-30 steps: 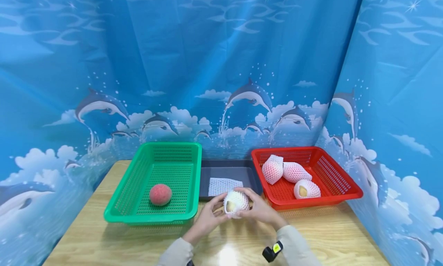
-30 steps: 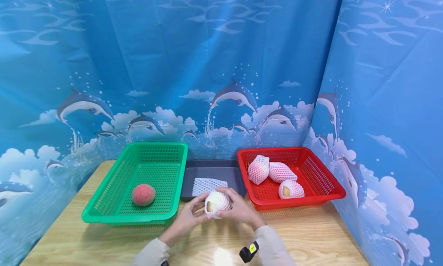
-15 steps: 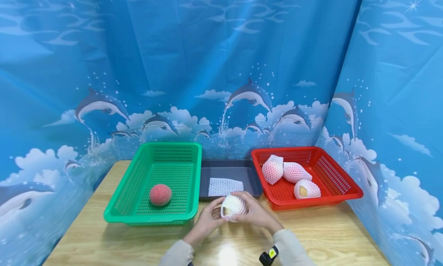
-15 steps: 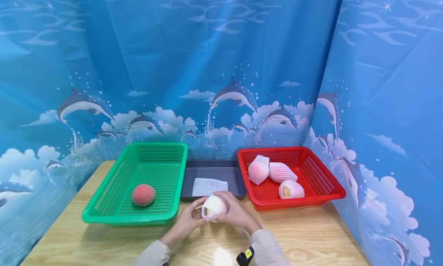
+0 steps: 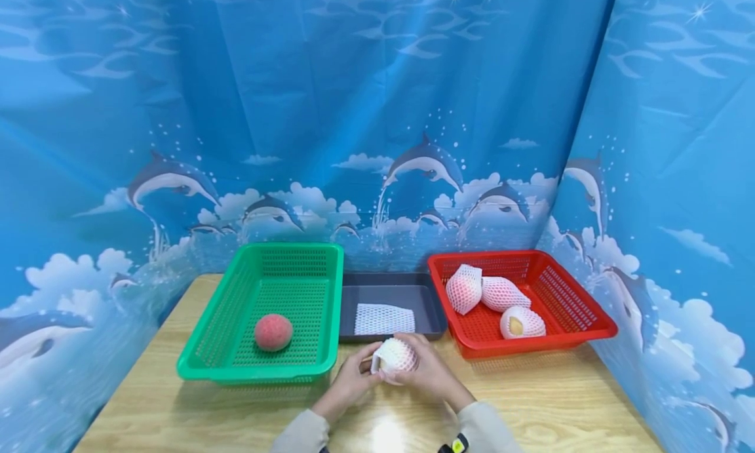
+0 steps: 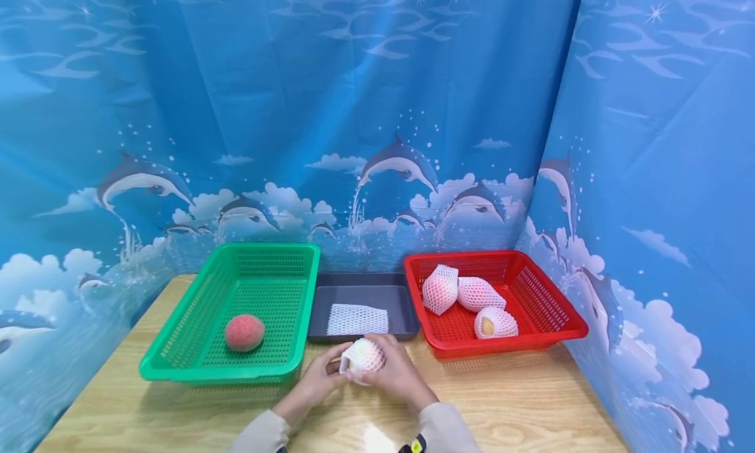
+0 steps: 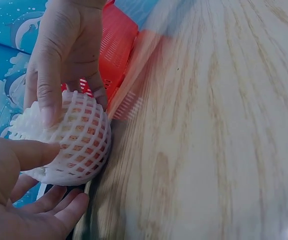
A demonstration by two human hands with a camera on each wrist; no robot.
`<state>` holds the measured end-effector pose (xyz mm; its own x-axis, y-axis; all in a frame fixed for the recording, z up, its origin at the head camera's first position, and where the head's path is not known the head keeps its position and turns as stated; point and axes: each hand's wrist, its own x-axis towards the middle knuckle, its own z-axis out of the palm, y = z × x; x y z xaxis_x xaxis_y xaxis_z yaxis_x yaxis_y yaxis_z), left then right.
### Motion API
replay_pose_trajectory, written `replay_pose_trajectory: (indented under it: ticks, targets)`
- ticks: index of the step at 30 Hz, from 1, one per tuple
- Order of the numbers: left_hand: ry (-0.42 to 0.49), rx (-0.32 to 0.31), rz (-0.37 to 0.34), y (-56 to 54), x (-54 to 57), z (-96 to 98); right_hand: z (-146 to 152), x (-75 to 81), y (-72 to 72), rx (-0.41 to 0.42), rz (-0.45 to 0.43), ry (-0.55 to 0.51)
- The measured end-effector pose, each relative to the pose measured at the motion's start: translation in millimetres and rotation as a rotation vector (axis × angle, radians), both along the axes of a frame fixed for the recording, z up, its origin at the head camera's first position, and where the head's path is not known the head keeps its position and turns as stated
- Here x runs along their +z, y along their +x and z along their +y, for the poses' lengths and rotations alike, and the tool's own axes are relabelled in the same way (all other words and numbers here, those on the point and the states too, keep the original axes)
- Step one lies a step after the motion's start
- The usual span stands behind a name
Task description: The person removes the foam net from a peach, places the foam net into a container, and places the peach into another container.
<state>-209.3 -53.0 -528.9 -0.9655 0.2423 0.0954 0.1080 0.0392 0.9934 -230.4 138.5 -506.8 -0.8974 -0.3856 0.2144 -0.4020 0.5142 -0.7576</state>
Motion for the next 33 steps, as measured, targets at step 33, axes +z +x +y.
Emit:
replay_pose_trajectory:
  ticks: [33]
  targets:
    - [-0.017,0.052,-0.005,-2.6,3.2,3.6,19,-5.0,-4.9,0.103,-0.3,-0.237]
